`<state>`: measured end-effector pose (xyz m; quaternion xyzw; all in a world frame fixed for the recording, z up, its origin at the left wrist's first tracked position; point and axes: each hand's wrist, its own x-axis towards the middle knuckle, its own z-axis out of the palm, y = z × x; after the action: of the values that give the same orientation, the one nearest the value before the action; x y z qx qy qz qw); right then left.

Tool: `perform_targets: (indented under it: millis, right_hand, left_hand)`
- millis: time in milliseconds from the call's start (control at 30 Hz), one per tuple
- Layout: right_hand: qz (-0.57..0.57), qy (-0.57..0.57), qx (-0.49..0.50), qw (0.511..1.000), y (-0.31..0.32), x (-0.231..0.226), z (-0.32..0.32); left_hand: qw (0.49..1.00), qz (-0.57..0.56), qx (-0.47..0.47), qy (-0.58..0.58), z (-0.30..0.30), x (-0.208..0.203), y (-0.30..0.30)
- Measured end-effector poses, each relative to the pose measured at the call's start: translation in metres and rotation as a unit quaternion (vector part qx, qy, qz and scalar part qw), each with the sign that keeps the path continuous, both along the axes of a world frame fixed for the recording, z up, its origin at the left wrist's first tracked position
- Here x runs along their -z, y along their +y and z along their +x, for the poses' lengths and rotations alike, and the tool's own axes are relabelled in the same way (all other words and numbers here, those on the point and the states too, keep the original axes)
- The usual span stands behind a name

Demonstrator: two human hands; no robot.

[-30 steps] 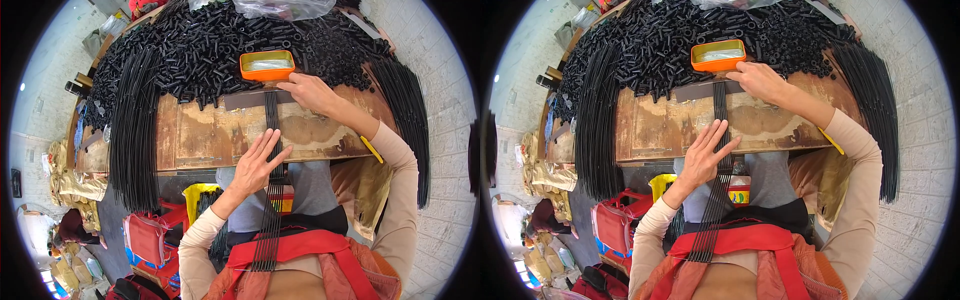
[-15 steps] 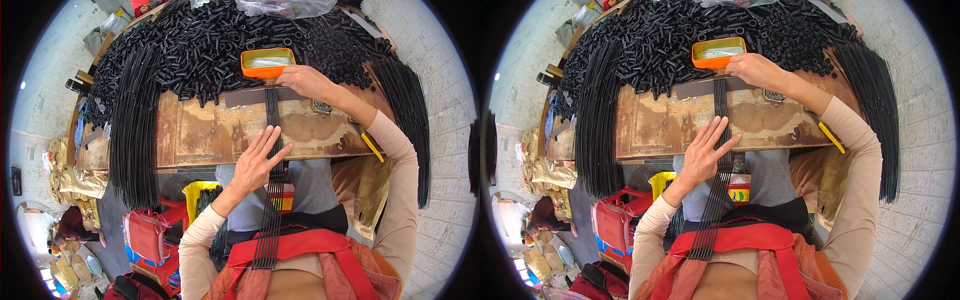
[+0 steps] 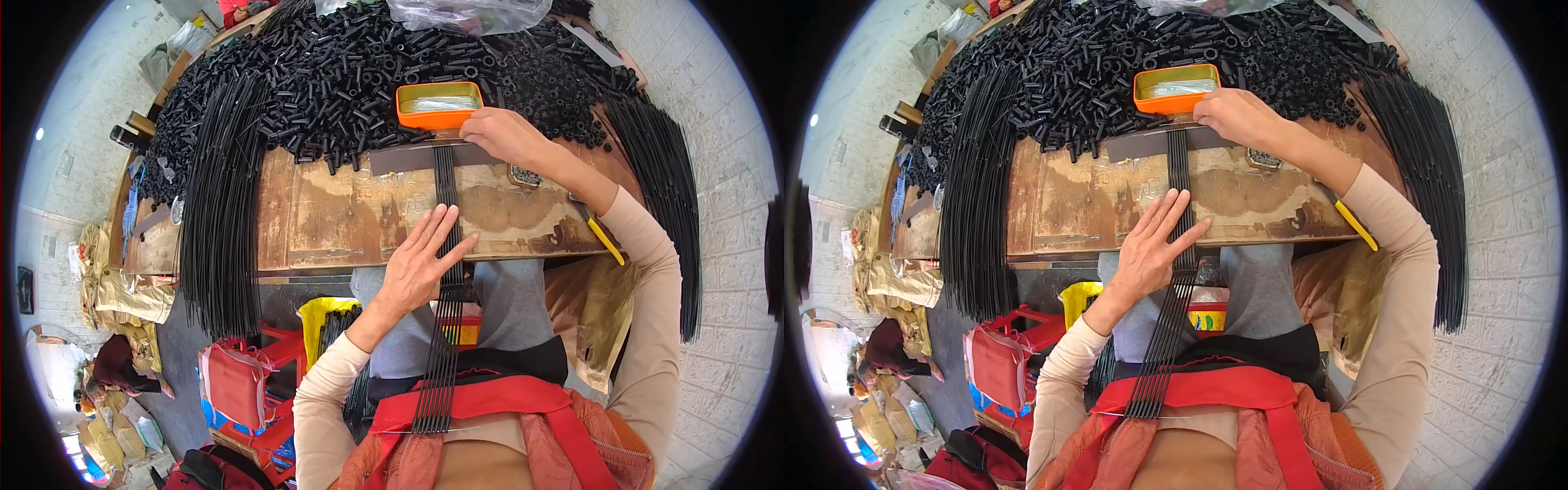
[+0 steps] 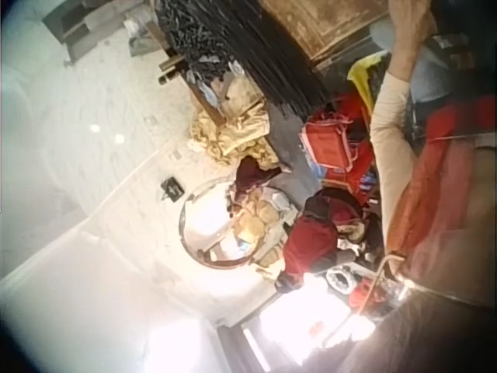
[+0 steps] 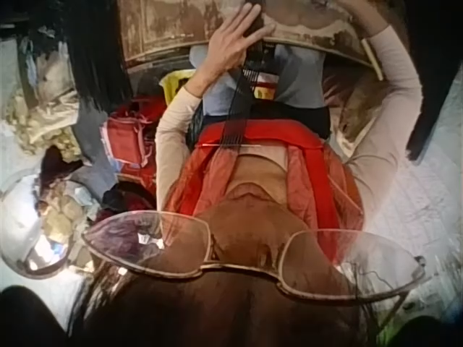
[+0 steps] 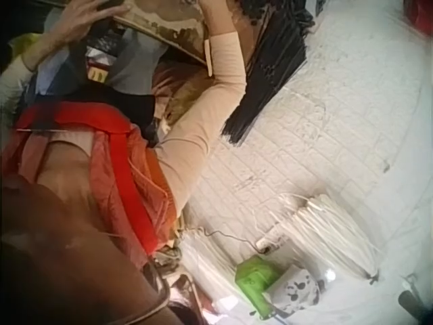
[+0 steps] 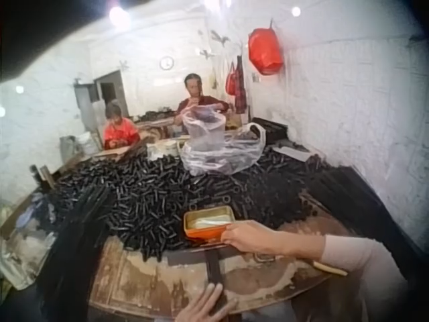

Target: Assembling brushes by trimming bundles of bristles with a tool and inserting them into a frame.

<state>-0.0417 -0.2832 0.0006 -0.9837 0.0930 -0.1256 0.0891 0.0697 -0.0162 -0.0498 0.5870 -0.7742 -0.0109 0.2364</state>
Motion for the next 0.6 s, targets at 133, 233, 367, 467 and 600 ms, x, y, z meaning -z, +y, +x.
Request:
perform_targets:
  millis: [133,233,367,467,600]
  right_hand:
    - [0.041,-0.084,-0.011,0.996,0.001,0.002,0.001]
    - [0.134,-0.053,-0.058,0.988,0.036,-0.036,-0.032]
    - [0.338,0.002,-0.241,0.91,0.138,-0.05,-0.061]
    - [0.432,-0.004,-0.18,0.884,0.178,0.021,-0.067]
    - [0.491,0.026,-0.066,0.868,0.182,-0.007,-0.067]
  left_hand:
    - [0.999,0.002,0.005,-0.036,0.0,-0.004,-0.001]
    - [0.994,0.091,-0.064,-0.017,0.017,-0.037,0.022]
    - [0.995,0.035,-0.094,-0.024,0.046,-0.052,-0.023]
    - [0.992,-0.046,0.092,0.07,0.048,-0.009,-0.086]
    - [0.983,-0.053,0.116,0.128,0.043,0.001,-0.089]
